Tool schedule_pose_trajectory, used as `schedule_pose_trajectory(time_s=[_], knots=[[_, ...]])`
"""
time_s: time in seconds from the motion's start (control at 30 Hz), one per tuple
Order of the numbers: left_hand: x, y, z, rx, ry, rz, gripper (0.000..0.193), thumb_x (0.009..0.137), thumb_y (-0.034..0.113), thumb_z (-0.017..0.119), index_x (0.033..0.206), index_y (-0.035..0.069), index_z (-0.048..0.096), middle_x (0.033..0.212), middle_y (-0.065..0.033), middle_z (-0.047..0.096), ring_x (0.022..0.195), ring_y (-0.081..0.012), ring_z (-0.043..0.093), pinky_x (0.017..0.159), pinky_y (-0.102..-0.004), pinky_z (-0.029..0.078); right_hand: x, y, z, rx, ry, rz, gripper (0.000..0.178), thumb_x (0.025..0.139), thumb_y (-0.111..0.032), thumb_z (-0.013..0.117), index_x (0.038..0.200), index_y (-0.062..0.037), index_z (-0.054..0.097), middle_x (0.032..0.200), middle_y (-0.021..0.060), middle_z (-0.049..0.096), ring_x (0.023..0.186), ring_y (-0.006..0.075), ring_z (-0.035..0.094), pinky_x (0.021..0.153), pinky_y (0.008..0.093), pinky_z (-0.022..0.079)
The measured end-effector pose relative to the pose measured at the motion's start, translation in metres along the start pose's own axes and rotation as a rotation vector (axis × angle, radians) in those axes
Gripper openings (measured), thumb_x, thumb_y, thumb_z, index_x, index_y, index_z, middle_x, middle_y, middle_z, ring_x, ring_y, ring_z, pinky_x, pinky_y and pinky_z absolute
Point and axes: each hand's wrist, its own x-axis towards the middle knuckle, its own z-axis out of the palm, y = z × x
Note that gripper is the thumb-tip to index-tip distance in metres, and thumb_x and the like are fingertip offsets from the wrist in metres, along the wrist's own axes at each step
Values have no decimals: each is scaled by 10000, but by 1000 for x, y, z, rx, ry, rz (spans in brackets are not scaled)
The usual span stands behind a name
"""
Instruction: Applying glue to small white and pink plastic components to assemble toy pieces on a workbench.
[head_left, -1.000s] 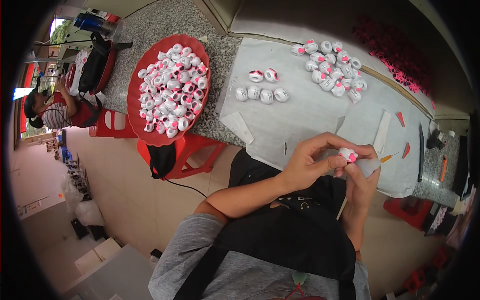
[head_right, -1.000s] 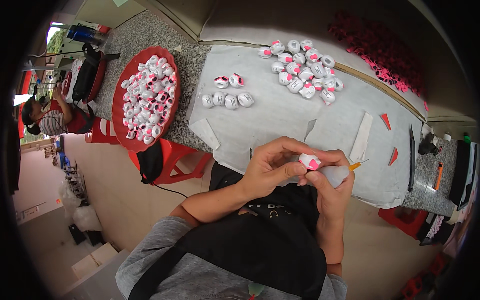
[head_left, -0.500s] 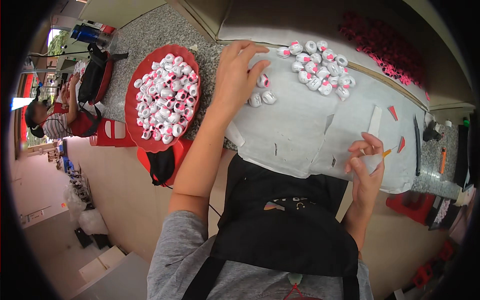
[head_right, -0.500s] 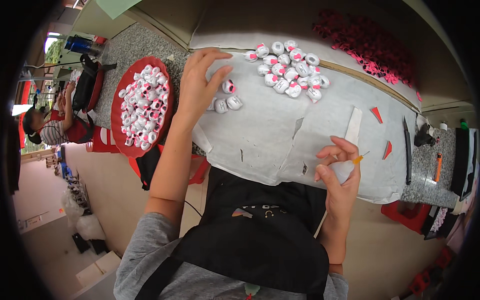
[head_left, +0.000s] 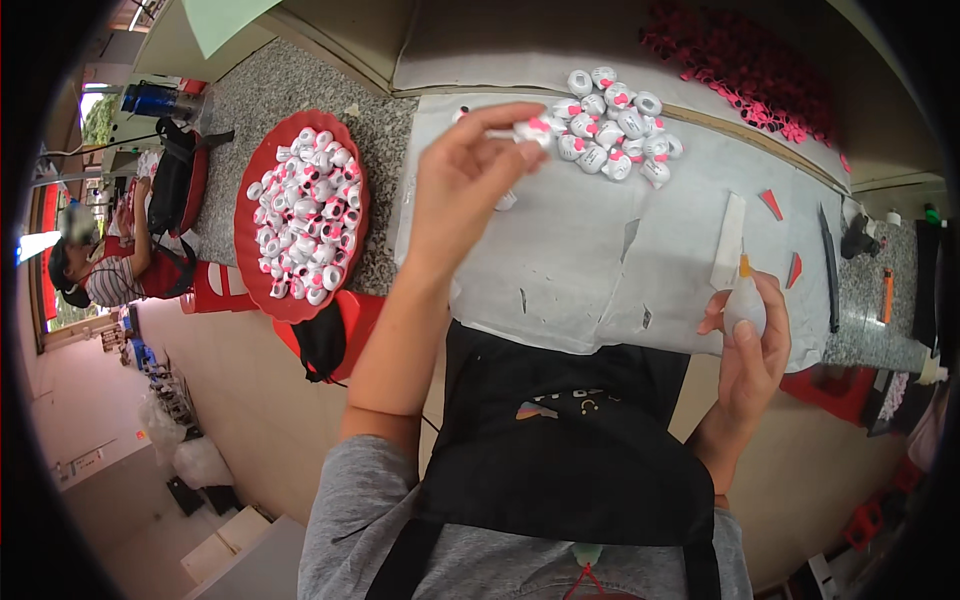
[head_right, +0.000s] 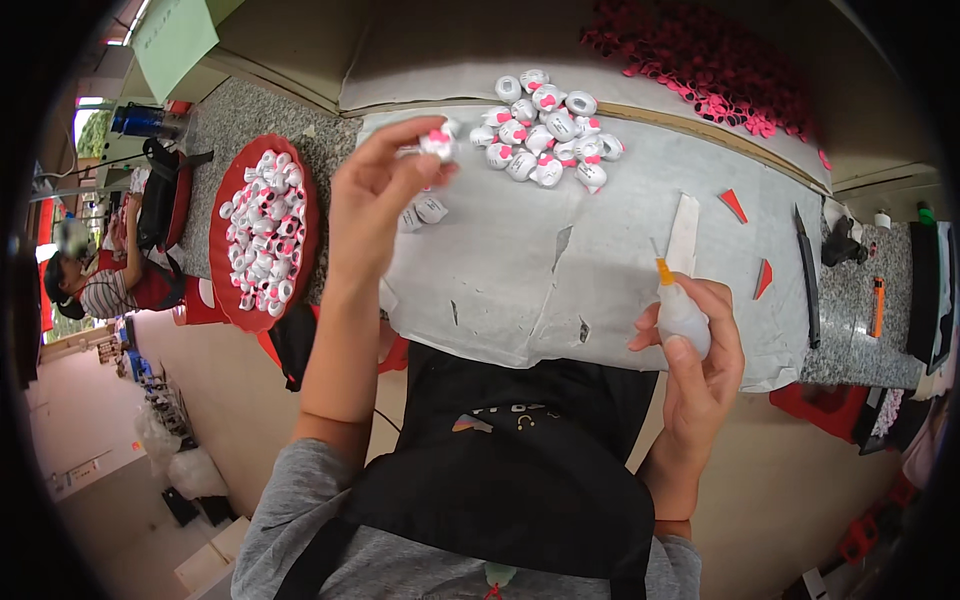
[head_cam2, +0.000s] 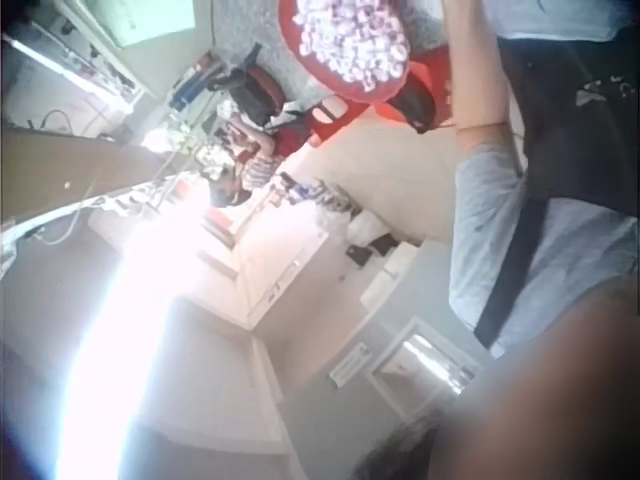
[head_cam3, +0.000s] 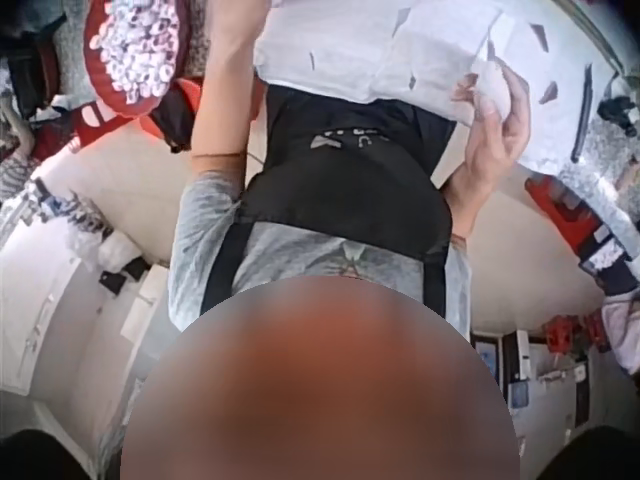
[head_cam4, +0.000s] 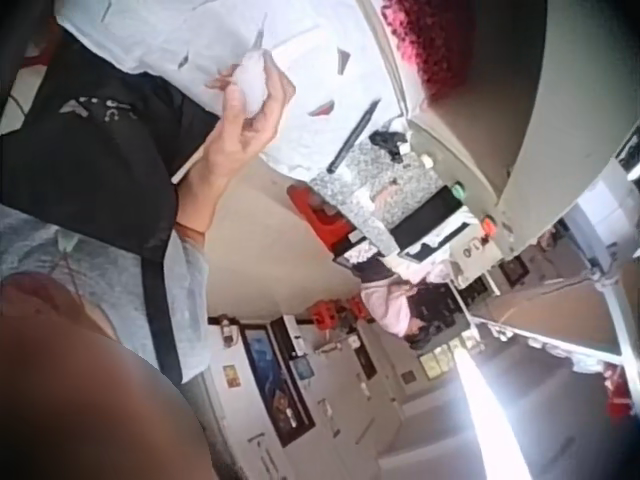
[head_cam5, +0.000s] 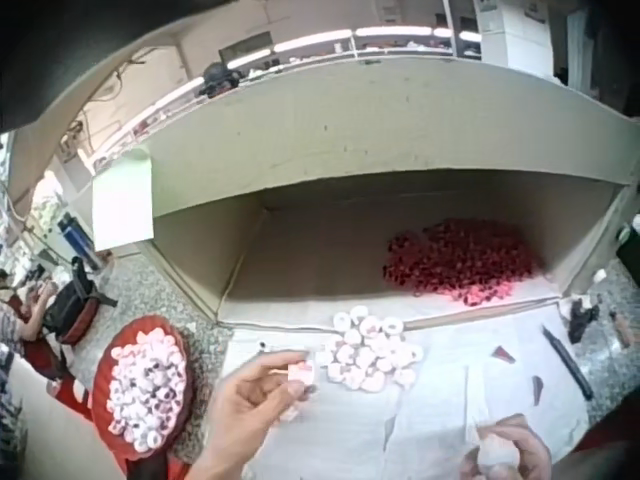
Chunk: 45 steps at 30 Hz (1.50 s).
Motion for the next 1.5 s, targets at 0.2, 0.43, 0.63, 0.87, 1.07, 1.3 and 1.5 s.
schedule_pose_trajectory(time_s=[0.2, 0.43, 0.63, 0.87, 1.07, 1.3, 1.5], knots=[[-46, -17, 54, -534, -246, -143, 266, 731, -40, 507, 995, -13, 489, 1030, -94, 460, 856, -120, 498, 750, -261, 438, -3, -12, 9, 142, 185, -273, 336, 646, -95, 586, 904, -25, 382, 873, 97, 394, 668, 142, 453, 477, 229, 396], [-65, -26, 68, -585, -224, -101, 316, 731, -70, 497, 1039, -38, 434, 1001, -99, 483, 900, -134, 491, 786, -272, 429, -12, -14, 19, -91, 126, -558, 330, 654, -213, 631, 865, -59, 429, 777, 43, 370, 659, 111, 355, 582, 220, 337], [-70, -27, 66, -561, -177, -92, 352, 705, -42, 540, 1032, -39, 410, 989, -160, 495, 913, -193, 507, 774, -330, 448, -21, -10, 28, -340, 72, -735, 372, 623, -245, 685, 767, -53, 402, 737, 52, 401, 550, 104, 378, 459, 199, 343], [-70, -27, 66, -571, -214, -86, 352, 695, -64, 537, 1025, -43, 413, 994, -161, 491, 910, -188, 506, 783, -315, 441, -26, -6, 34, -307, 137, -719, 392, 585, -215, 717, 769, -57, 408, 742, 52, 415, 551, 106, 396, 462, 209, 373], [-69, -28, 66, -576, -213, -96, 346, 696, -67, 531, 1021, -45, 415, 993, -158, 490, 902, -181, 507, 781, -310, 440, -25, -5, 33, -320, 96, -700, 385, 562, -186, 733, 772, -77, 429, 731, 33, 425, 555, 101, 408, 473, 204, 376], [-69, -29, 65, -578, -210, -140, 341, 701, -47, 537, 1020, -41, 418, 984, -156, 496, 891, -178, 511, 780, -312, 441, -26, -6, 33, -331, 69, -687, 395, 546, -177, 743, 771, -70, 436, 729, 34, 426, 554, 100, 408, 475, 204, 372], [-70, -29, 65, -604, -195, -151, 344, 700, -29, 551, 1018, -38, 421, 978, -154, 502, 892, -177, 513, 776, -303, 440, -25, -6, 32, -332, 89, -726, 374, 564, -159, 729, 771, -66, 432, 726, 38, 412, 551, 101, 395, 463, 202, 362]])
